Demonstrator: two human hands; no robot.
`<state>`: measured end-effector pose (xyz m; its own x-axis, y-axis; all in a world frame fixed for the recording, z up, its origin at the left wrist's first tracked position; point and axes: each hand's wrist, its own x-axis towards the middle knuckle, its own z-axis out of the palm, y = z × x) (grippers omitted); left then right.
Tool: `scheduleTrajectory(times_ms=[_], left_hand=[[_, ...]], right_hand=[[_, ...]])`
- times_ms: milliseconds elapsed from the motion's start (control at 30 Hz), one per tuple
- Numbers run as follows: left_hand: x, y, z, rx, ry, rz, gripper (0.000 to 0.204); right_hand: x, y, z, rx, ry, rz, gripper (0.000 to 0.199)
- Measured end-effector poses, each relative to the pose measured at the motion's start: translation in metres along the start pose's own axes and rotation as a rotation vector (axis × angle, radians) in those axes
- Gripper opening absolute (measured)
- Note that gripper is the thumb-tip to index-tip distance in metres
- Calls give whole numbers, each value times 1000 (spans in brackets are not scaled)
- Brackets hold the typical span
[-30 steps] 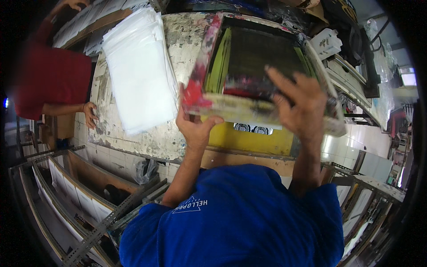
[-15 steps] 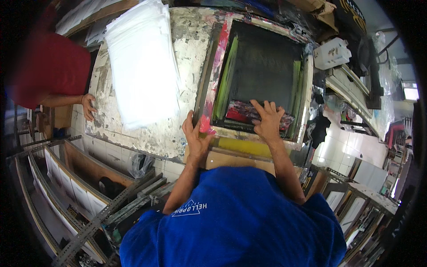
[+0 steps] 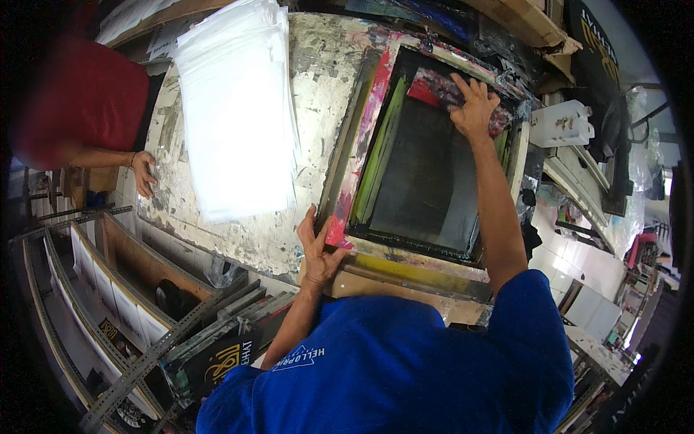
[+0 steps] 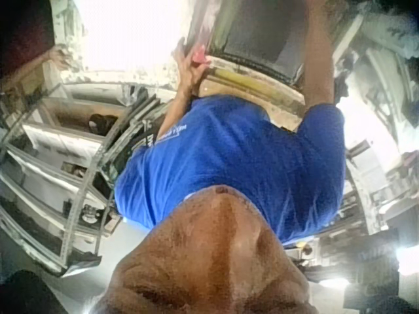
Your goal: The person performs screen printing on white plastic bags by placing each bag on the printing base, lowering the screen, and using a squeegee to apply ink before setting the bag aside.
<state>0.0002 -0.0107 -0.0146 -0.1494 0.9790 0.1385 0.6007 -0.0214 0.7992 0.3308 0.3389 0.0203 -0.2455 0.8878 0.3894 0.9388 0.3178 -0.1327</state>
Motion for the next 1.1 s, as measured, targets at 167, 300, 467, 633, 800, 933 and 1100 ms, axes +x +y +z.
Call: scheduleTrajectory(times_ms=[167, 300, 467, 633, 800, 933, 1100], left_hand=[[3, 6, -2, -18, 17, 11, 87], [3, 6, -3, -12, 33, 25, 87], [-1, 1, -1, -53, 25, 33, 87], [1, 8, -2, -135, 32, 20, 88], [6, 21, -4, -211, 107, 83, 87], [30, 48, -19, -266, 196, 239, 82], [78, 123, -44, -372, 343, 223, 69]], right_hand=[[48, 32, 9, 45, -57, -19, 73], [76, 36, 0, 148, -109, 11, 59], [76, 42, -3, 355, -103, 78, 58], [54, 33, -50, 629, -81, 294, 62], [-33, -44, -133, 835, -186, 439, 68], [-107, -107, -200, 755, -252, 340, 73], [-112, -174, -300, 142, -231, 95, 66]])
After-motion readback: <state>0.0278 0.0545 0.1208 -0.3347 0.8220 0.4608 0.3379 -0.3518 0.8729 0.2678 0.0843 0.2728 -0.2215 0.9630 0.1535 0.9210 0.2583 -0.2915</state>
